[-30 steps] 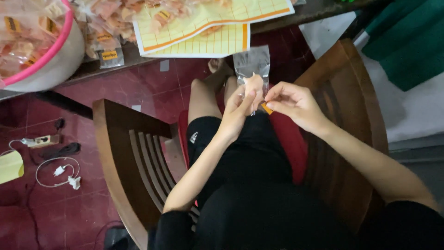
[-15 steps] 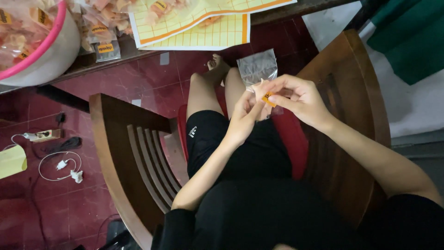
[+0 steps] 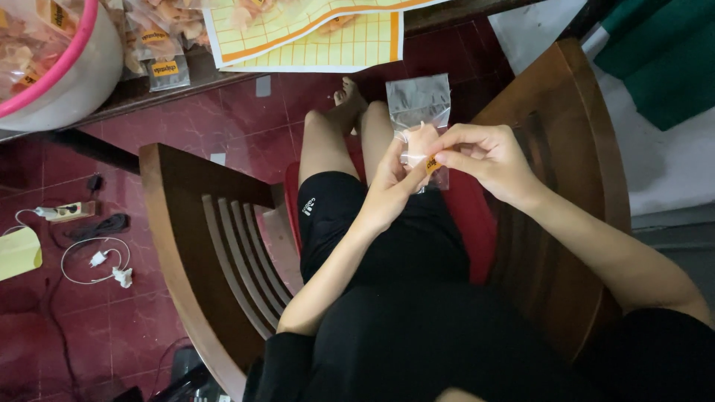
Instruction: Applying adhesive labels to plastic snack bags to seal or identify them on a production table.
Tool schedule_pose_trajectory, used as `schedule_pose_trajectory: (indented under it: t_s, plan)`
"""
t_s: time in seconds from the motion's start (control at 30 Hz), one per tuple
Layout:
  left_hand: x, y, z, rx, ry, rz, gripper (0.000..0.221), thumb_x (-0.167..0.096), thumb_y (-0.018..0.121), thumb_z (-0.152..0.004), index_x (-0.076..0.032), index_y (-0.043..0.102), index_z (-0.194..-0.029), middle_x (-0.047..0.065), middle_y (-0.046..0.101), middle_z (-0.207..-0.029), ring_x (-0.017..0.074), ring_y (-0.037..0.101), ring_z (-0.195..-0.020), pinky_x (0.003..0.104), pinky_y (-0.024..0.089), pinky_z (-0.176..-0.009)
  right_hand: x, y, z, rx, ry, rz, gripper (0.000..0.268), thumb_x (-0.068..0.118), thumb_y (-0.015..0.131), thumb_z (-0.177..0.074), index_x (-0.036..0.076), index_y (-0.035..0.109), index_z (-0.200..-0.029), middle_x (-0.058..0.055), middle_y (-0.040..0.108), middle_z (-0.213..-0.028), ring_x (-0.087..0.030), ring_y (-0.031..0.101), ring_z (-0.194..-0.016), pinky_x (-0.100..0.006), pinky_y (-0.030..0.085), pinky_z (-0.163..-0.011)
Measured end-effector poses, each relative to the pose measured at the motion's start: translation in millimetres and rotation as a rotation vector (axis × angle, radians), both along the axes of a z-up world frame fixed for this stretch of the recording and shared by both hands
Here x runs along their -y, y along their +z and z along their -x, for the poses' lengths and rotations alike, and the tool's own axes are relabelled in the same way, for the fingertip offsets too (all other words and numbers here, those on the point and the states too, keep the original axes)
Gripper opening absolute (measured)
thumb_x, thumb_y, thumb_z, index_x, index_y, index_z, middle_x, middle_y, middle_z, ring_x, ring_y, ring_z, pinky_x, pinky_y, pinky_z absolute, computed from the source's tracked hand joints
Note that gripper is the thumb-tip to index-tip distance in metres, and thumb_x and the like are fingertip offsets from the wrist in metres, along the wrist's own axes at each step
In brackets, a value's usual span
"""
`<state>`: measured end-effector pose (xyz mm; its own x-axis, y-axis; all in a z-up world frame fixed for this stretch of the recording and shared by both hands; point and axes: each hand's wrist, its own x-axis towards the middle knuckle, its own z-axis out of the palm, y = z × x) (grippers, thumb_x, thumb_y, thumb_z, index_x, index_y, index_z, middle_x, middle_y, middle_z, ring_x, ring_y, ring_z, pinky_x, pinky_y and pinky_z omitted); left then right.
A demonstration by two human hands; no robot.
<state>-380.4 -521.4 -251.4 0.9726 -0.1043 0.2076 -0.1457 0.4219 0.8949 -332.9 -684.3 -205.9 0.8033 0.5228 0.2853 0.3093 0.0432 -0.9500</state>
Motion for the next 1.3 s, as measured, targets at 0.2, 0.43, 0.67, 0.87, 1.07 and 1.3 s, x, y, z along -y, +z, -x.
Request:
schedule_pose_trajectory:
  t_s: [0.2, 0.43, 0.67, 0.87, 1.07, 1.3]
  plan:
    - [-3.3, -14.6, -5.7, 0.013, -0.022, -0.029, 0.044, -0.004, 0.053, -0.097, -0.007, 0.041, -0.139, 0.008, 0.059, -0.099, 0.0094, 0.056, -0.081, 0.023, 0.051, -0.07, -2.6, 4.5, 2.9, 0.015, -0.014, 0.002, 0.009, -0.003, 0.067, -0.086, -0.005, 0.069, -0.094, -0.015, 0.068, -0.085, -0.015, 0.066, -0.082, -0.026, 0.056, -0.069]
    - [-7.2, 12.8, 1.0, 0.016, -0.029, -0.059, 0.049, -0.003, 0.054, -0.096, -0.008, 0.039, -0.143, 0.01, 0.063, -0.103, 0.0082, 0.059, -0.08, 0.019, 0.049, -0.066, -6.4, 14.1, 7.7, -0.014, -0.023, -0.01, 0.015, -0.004, 0.066, -0.086, -0.006, 0.067, -0.101, -0.017, 0.069, -0.087, -0.015, 0.069, -0.079, -0.023, 0.055, -0.064]
    - [-3.9, 2.6, 0.6, 0.069, 0.033, -0.072, 0.052, -0.004, 0.053, -0.098, -0.009, 0.033, -0.146, 0.019, 0.056, -0.126, 0.0215, 0.056, -0.109, 0.037, 0.05, -0.093, -4.8, 9.8, 4.6, -0.002, -0.024, 0.017, 0.017, -0.005, 0.064, -0.088, -0.006, 0.065, -0.105, -0.018, 0.068, -0.094, -0.018, 0.069, -0.08, -0.025, 0.056, -0.066]
    - [-2.0, 9.4, 1.9, 0.176, 0.192, -0.111, 0.08, -0.005, 0.054, -0.098, -0.021, -0.002, -0.153, 0.028, 0.038, -0.141, 0.0306, 0.048, -0.121, 0.045, 0.05, -0.095, -1.4, 8.9, 4.1, 0.091, -0.016, 0.035, 0.015, -0.006, 0.067, -0.085, -0.005, 0.068, -0.1, -0.019, 0.069, -0.094, -0.02, 0.068, -0.087, -0.029, 0.056, -0.07]
    - [-6.2, 9.1, 0.0, 0.216, 0.183, -0.326, 0.035, -0.009, 0.054, -0.099, -0.018, 0.051, -0.132, 0.007, 0.051, -0.137, 0.021, 0.064, -0.108, 0.034, 0.056, -0.088, -1.0, 6.3, 3.0, 0.117, -0.019, -0.004, 0.007, -0.008, 0.066, -0.086, -0.004, 0.068, -0.092, -0.015, 0.067, -0.09, -0.015, 0.064, -0.089, -0.029, 0.055, -0.074]
    - [-6.8, 12.0, 1.6, 0.166, 0.239, -0.214, 0.043, -0.007, 0.07, -0.09, -0.016, 0.057, -0.13, 0.008, 0.056, -0.134, 0.0197, 0.057, -0.117, 0.036, 0.049, -0.097, 3.7, 5.6, 0.8, 0.095, -0.03, -0.054, 0.007, -0.011, 0.064, -0.088, -0.006, 0.065, -0.093, -0.016, 0.064, -0.09, -0.017, 0.065, -0.086, -0.032, 0.056, -0.076]
